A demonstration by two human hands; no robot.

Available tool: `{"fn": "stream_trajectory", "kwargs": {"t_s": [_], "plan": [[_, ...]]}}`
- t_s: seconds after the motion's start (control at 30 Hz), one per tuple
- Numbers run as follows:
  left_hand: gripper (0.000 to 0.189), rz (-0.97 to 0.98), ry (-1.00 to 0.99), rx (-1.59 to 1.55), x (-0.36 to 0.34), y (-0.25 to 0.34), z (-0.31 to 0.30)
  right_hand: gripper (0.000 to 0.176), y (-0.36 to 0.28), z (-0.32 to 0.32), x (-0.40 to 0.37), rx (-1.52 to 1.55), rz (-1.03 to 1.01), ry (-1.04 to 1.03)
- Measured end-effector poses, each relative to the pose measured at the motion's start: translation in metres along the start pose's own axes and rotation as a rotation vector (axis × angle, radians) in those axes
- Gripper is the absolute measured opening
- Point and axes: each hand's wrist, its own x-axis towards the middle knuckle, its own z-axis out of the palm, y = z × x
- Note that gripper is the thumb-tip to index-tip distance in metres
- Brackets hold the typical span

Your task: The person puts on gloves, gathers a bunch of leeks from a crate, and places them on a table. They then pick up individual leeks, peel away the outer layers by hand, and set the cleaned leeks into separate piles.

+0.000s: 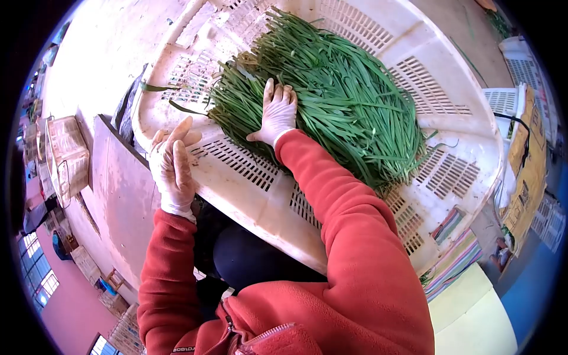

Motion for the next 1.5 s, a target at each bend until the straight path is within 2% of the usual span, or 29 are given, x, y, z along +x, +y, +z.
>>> {"fn": "stream_trajectory", "kwargs": {"t_s": [0.13,0.4,0.5,0.57,0.6,0.63,0.8,0.87,0.93,1.13,1.33,1.5], "plan": [[0.035,-0.039,-0.017,0.024,-0.002,0.001,0.000,0.144,-0.002,0.009,0.005,-0.072,0.036,0.063],[0.033,0.007,-0.009,-0.015,-0.002,-0.003,0.000,0.134,0.038,-0.010,0.048,0.007,0.047,-0.083],[0.032,0.026,0.007,-0.034,-0.001,-0.002,0.000,0.134,0.032,-0.016,0.041,0.015,0.058,-0.154],[0.032,-0.004,-0.010,-0.035,-0.002,0.000,-0.001,0.131,0.017,0.000,0.029,0.072,0.138,-0.041],[0.033,-0.023,-0.019,-0.031,-0.001,0.000,-0.001,0.127,0.007,0.017,0.017,0.078,0.110,0.094],[0.033,0.012,0.005,-0.028,-0.001,-0.002,0.001,0.126,0.000,0.024,0.006,0.093,0.082,0.128],[0.027,0.028,0.018,-0.030,0.001,0.001,0.000,0.127,-0.005,0.030,-0.038,0.180,-0.091,0.147],[0.027,0.009,0.007,-0.019,0.001,0.001,-0.001,0.124,0.005,0.034,-0.036,-0.022,-0.170,0.088],[0.027,0.015,0.004,-0.029,0.001,0.001,-0.002,0.121,0.005,0.033,-0.035,-0.057,-0.163,0.069],[0.031,0.038,0.026,-0.021,0.000,-0.003,0.001,0.112,-0.007,0.036,-0.033,-0.153,-0.024,0.068],[0.032,0.016,-0.009,-0.057,-0.002,-0.003,-0.001,0.118,0.033,0.036,-0.009,-0.104,0.013,0.268],[0.033,0.028,0.014,-0.045,-0.003,-0.003,0.001,0.124,0.074,0.018,0.012,0.076,0.041,0.148]]}}
